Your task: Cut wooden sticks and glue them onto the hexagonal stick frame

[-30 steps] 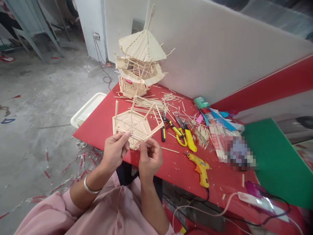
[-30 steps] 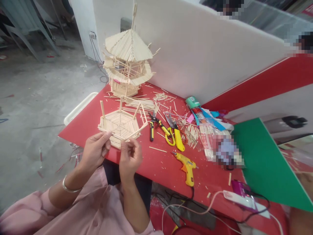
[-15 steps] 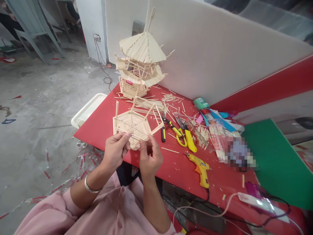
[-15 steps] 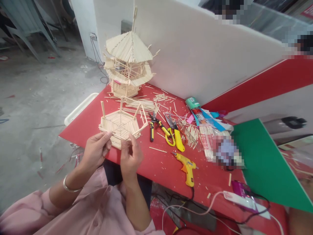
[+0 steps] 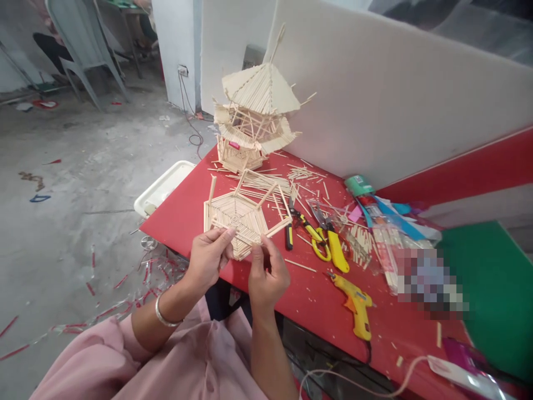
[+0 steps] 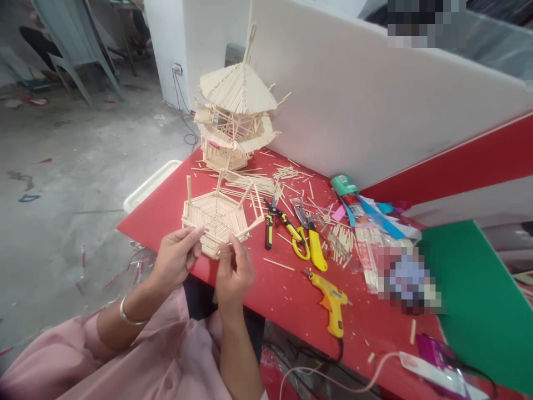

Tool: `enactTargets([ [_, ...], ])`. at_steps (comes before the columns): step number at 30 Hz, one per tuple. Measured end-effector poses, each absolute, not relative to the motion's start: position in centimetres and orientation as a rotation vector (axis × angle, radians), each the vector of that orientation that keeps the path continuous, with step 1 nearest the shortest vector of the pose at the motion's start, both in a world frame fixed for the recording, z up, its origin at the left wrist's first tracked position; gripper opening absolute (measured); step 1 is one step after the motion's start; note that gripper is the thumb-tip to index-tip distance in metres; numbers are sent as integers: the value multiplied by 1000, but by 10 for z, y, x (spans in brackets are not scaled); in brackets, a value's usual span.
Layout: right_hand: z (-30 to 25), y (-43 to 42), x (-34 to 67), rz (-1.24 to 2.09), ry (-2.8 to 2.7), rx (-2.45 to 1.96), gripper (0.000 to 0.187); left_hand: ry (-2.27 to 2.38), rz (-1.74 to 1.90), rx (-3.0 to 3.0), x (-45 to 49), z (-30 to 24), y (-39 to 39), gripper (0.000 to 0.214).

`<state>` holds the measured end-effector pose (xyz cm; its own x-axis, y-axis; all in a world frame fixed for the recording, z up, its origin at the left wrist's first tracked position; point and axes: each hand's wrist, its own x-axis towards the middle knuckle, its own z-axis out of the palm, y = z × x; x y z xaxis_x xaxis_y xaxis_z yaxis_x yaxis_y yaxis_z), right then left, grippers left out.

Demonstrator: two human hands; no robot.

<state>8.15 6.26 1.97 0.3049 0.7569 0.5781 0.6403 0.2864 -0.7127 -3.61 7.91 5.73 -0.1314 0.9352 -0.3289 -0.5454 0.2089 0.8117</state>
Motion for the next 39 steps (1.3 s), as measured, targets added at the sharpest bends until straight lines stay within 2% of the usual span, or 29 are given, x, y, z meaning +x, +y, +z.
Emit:
enactTargets([
  [39, 19, 63, 81, 124, -1385, -1398, 24, 1003, 1390, 479, -37, 55, 78, 39],
])
